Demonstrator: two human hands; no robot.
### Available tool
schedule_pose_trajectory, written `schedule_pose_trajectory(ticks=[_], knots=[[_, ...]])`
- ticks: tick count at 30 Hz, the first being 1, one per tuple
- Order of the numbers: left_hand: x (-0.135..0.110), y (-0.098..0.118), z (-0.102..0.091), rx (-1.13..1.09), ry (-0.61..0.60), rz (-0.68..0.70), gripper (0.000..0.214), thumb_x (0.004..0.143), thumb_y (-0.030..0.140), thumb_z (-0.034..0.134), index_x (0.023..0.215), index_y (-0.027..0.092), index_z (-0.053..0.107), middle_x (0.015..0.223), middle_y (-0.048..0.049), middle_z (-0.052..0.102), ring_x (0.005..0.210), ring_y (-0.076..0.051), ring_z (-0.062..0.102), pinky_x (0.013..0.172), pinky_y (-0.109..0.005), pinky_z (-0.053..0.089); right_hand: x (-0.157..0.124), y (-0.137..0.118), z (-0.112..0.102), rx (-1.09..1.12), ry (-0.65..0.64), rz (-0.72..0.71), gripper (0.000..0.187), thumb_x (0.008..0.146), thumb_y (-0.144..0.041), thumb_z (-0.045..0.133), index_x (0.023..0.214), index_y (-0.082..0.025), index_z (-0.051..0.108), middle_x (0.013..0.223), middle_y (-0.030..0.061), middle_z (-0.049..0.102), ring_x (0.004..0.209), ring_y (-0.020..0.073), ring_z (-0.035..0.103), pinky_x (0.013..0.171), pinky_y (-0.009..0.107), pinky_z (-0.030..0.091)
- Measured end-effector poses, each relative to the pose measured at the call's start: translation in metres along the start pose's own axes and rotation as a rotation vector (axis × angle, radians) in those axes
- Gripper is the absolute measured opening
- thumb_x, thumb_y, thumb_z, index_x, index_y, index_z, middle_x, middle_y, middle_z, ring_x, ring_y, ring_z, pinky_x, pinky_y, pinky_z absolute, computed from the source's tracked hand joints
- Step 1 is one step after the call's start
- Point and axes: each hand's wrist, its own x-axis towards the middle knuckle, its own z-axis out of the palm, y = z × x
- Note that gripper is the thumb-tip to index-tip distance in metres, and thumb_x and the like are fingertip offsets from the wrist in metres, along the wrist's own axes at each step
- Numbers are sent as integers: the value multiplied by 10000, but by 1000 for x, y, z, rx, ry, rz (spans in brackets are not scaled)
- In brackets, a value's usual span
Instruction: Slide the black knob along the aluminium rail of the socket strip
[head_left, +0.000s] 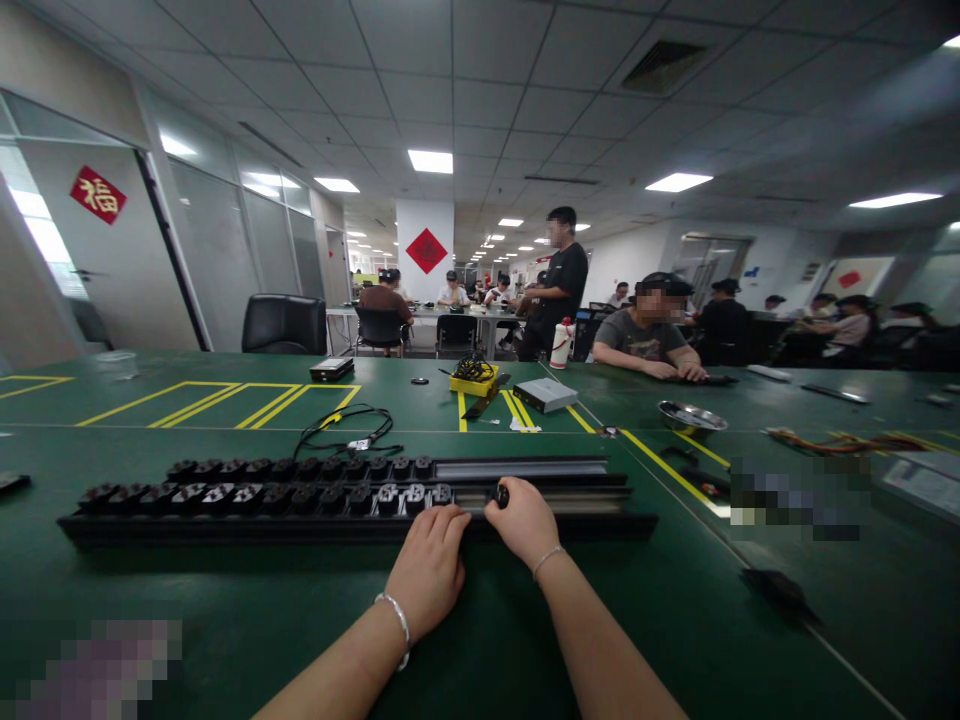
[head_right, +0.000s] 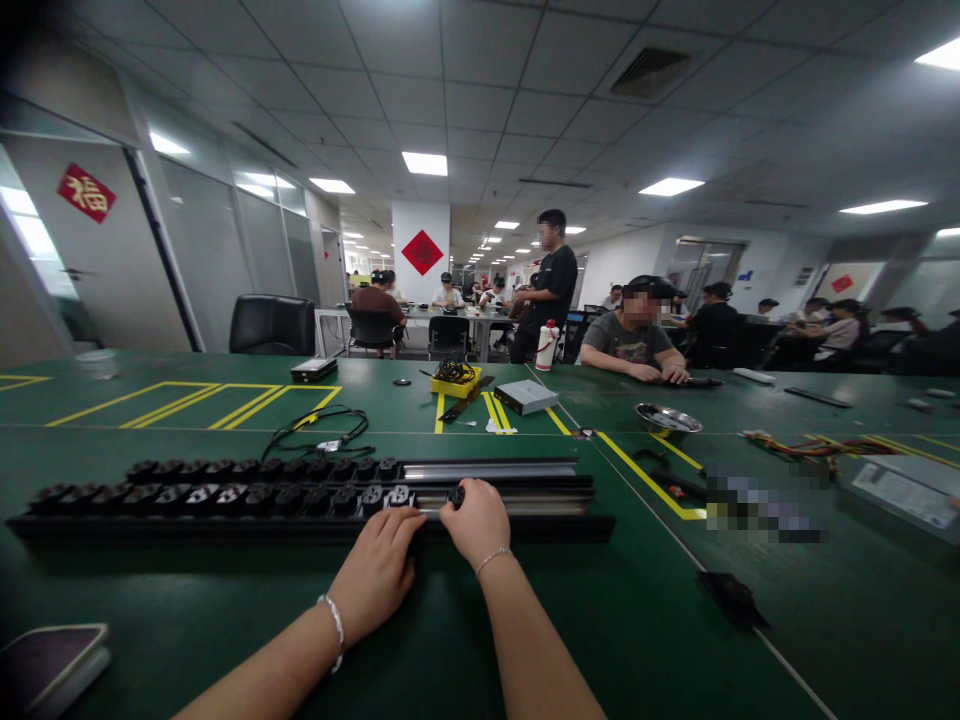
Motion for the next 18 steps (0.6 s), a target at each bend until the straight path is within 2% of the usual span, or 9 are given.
schedule_pose_trajectory(ticks=[9, 18], knots=[[0, 0, 0, -6, 0, 0, 495, 665, 62, 421, 1143, 188, 438, 1161, -74, 493, 1096, -226, 422, 969, -451, 315, 1, 4, -1, -42, 16, -40, 145, 671, -273, 513, 758, -178, 580, 813, 59, 609, 851, 180, 523, 796, 247, 333], [0, -1, 1, -3, 2, 6, 504, 660, 65, 429, 1150, 181, 431, 1162, -72, 487, 1102, -223, 412, 978, -435, 307, 2, 2, -2, -50, -12, -4, 118, 668, -257, 507, 731, -181, 572, 803, 57, 608, 841, 175, 518, 779, 242, 337]])
